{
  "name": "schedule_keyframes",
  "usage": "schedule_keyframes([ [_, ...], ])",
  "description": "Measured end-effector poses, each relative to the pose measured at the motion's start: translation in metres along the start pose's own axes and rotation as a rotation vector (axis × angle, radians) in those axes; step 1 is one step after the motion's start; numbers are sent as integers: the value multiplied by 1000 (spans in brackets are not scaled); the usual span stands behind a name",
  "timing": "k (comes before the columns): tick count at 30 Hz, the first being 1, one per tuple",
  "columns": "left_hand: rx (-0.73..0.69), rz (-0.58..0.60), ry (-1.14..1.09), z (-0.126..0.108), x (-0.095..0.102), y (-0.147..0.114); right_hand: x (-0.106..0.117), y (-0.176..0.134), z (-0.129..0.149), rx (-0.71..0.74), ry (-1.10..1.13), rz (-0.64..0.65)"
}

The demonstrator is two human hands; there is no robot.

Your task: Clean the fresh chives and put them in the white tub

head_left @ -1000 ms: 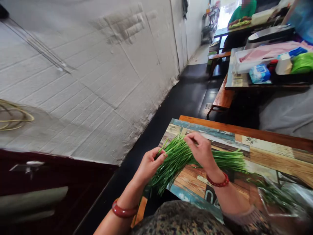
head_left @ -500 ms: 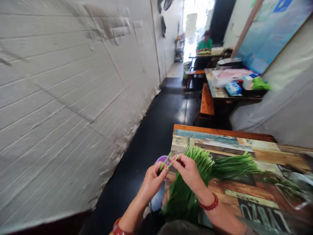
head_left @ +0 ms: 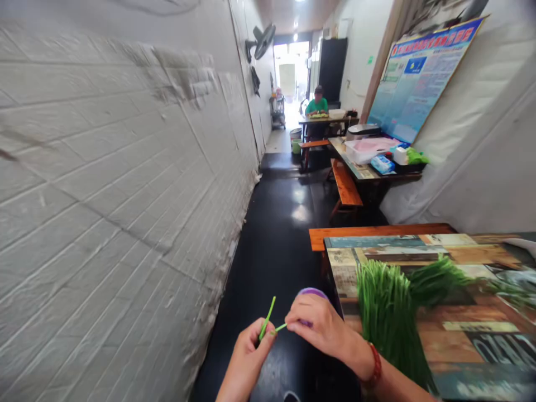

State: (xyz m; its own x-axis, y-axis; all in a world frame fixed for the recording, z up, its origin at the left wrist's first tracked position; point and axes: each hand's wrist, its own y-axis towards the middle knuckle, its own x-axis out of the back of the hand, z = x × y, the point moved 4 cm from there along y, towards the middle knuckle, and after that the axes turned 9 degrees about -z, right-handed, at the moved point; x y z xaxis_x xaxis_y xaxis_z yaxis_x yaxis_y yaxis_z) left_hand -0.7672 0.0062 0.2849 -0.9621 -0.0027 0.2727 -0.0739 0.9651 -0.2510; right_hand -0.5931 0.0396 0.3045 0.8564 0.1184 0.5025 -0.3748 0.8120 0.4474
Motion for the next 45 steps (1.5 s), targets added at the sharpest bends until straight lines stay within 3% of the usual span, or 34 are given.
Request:
schedule_keyframes([
  [3,-5,18,-55,-1,20,16,-12,17,7,106,-136,-36],
  [11,122,296,-331,-29,28,100,-21,81,-18,32,92,-357],
  [16,102,310,-408,-63,47,183,-34,165,-56,-13,215,-501],
  [19,67,256,-401,-83,68,234,-40,228,-77,-78,313,-512],
  [22,47,195,-403,-96,89,284,-32,286,-99,-167,399,-542],
  [26,42,142,-406,-106,114,360,-2,343,-134,-245,394,-662],
  [29,-1,108,-392,-120,130,428,10,379,-169,-321,543,-783],
  [32,-83,151,-358,-144,144,499,0,425,-205,-398,698,-791],
  [37,-278,303,-148,-192,160,612,-33,524,-254,-517,578,-742],
  [41,-439,418,50,-221,158,691,-44,601,-286,-529,504,-683],
  [45,-627,428,206,-235,145,769,-34,661,-323,-517,402,-695],
])
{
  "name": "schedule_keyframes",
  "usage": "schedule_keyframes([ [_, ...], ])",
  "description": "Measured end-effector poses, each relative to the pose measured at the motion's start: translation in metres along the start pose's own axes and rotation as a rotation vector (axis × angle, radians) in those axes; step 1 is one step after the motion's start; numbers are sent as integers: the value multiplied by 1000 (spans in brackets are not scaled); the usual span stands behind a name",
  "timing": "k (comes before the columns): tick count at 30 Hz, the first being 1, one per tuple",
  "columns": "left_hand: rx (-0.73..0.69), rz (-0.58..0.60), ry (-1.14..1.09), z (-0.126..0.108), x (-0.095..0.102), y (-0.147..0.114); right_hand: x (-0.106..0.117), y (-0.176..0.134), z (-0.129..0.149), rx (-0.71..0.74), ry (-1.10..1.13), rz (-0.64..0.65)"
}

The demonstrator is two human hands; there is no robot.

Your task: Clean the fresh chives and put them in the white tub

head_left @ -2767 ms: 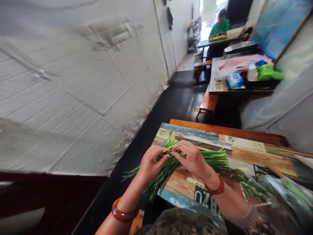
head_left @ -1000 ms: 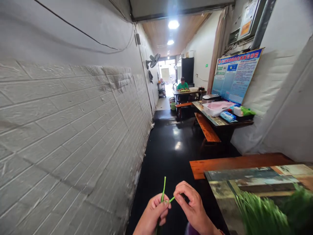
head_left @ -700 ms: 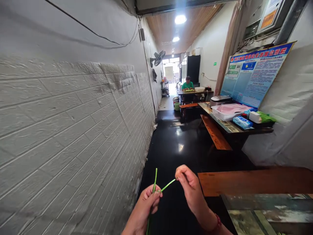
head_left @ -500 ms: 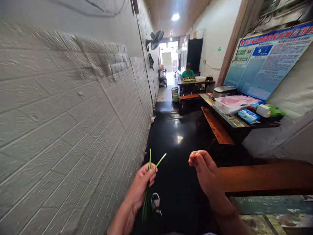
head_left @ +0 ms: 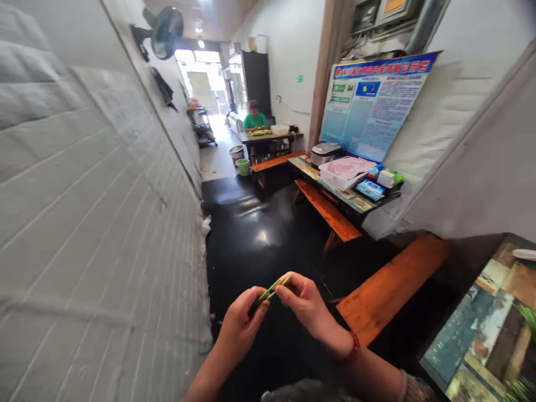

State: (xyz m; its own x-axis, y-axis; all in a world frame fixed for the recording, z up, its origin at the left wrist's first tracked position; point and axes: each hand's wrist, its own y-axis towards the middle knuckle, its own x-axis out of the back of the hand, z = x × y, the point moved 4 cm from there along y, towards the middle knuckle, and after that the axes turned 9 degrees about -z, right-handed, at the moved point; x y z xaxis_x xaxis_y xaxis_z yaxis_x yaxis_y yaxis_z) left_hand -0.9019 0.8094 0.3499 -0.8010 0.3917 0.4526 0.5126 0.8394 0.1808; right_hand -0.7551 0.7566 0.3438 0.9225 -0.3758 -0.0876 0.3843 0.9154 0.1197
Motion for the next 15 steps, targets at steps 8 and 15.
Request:
schedule_keyframes([
  [8,-222,-23,227,58,27,163,-12,164,-23,208,-245,-53],
  [15,-235,-177,287,98,71,312,-9,352,-22,49,229,-175],
])
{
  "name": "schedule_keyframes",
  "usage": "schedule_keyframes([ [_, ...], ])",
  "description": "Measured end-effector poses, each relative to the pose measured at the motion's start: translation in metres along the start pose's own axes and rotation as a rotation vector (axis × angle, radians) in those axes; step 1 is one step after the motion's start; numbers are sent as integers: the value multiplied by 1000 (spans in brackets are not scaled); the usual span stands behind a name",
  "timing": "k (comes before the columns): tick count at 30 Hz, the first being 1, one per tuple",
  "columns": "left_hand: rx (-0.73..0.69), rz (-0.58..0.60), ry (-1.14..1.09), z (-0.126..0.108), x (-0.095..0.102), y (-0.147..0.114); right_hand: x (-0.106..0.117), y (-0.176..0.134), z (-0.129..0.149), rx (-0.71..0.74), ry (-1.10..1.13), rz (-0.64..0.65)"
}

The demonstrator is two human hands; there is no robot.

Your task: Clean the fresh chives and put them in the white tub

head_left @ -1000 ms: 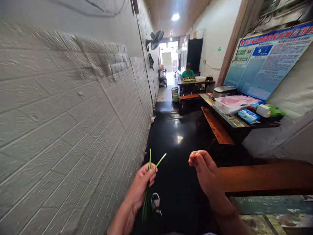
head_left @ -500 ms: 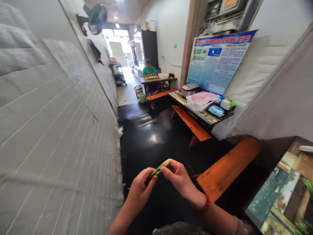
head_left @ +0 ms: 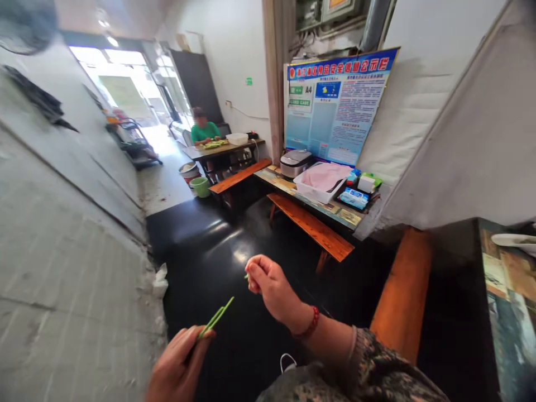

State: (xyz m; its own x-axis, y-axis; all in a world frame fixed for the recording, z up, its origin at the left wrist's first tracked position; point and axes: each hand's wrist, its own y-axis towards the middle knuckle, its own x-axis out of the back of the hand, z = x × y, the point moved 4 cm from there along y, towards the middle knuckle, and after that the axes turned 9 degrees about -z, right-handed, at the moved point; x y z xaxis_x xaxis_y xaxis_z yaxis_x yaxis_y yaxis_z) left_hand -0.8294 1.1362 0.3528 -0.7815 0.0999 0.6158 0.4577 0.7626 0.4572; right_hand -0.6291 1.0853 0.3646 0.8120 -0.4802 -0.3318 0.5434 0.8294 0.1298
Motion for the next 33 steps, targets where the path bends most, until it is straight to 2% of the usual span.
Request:
schedule_keyframes([
  [2,14,5,13,24,0,36,-5,40,-5,-20,38,-1],
  [5,-5,64,10,54,-11,88,-17,85,-23,24,-93,23],
  [7,-29,118,24,77,-20,122,-35,115,-44,82,-192,33],
  [9,-46,159,43,108,-23,157,-66,148,-69,141,-295,113],
  [11,-43,176,56,145,-17,193,-108,185,-94,223,-428,226],
  [13,-30,186,60,185,-1,230,-150,224,-114,319,-542,292],
  [15,-12,198,66,225,20,267,-184,266,-127,340,-569,242],
  [17,19,191,77,264,44,304,-204,312,-138,239,-500,113],
  [19,69,157,83,301,65,339,-216,357,-149,67,-352,-7],
  [21,116,130,82,333,80,371,-229,398,-162,-81,-185,-26],
  [23,145,128,84,362,85,401,-246,435,-177,-164,-70,0],
  [26,177,157,103,399,79,445,-278,489,-200,-204,-20,70],
  [28,195,208,110,421,65,478,-302,528,-214,-164,-81,154],
  [30,200,270,130,443,48,514,-323,571,-224,-57,-212,251],
  [33,203,330,206,474,23,573,-350,642,-239,185,-449,370],
])
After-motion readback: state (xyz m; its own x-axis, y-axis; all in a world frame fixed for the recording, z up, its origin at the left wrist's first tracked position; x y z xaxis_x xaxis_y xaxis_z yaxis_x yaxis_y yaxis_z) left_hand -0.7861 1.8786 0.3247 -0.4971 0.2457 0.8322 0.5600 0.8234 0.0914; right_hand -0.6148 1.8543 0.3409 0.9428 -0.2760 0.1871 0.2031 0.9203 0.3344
